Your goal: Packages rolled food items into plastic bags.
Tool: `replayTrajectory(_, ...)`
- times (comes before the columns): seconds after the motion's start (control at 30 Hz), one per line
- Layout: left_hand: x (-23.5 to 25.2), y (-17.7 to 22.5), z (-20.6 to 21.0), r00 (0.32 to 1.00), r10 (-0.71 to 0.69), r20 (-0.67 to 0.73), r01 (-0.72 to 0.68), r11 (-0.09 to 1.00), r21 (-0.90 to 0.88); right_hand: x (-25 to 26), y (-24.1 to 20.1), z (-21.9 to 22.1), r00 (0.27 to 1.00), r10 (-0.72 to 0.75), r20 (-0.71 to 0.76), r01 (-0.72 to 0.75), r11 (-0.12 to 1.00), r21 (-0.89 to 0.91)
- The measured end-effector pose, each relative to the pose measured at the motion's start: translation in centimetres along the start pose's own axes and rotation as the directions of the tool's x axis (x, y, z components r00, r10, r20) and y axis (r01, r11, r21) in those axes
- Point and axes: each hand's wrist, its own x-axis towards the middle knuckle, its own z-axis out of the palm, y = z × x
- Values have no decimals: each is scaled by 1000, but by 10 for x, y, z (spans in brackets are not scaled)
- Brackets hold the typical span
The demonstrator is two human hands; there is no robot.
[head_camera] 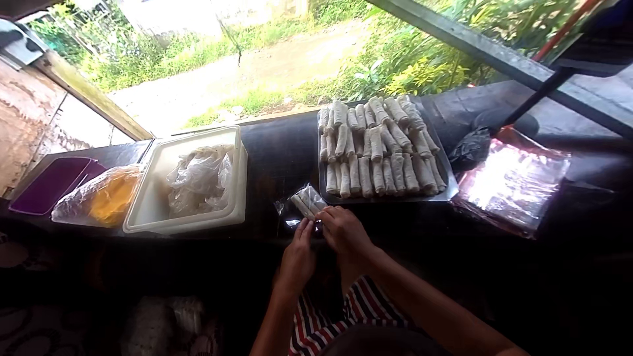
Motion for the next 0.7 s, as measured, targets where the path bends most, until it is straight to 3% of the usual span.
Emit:
replayTrajectory(0.1,5,-4,3,999,45,-23,-44,999,31,7,2,-52,1000,2,-26,-2,1000,-13)
replayTrajectory(0.27,9,2,1,998,-12,64,8,997,74,49,58,-111,929,273,-248,-342,891,-297)
replayTrajectory(0.37,7,5,-6,984,-86,153,78,995,61,75,80,-118,848,499,-178,-529,773,-350)
replayTrajectory(0.47,0,5,-12,986,-94,140,89,995,37,81,87,-113,829,549,-109,-550,763,-339)
replayTrajectory(0.53,-7,5,-18,993,-71,93,68,997,35,77,84,-112,834,527,-164,-551,786,-281)
replayTrajectory(0.6,-13,0,-20,997,58,-61,-56,998,28,68,75,-115,836,505,-215,-541,824,-169)
replayTrajectory(0.7,-15,3,-26,931,231,-281,-252,967,-41,46,47,-122,880,459,-122,-449,888,103)
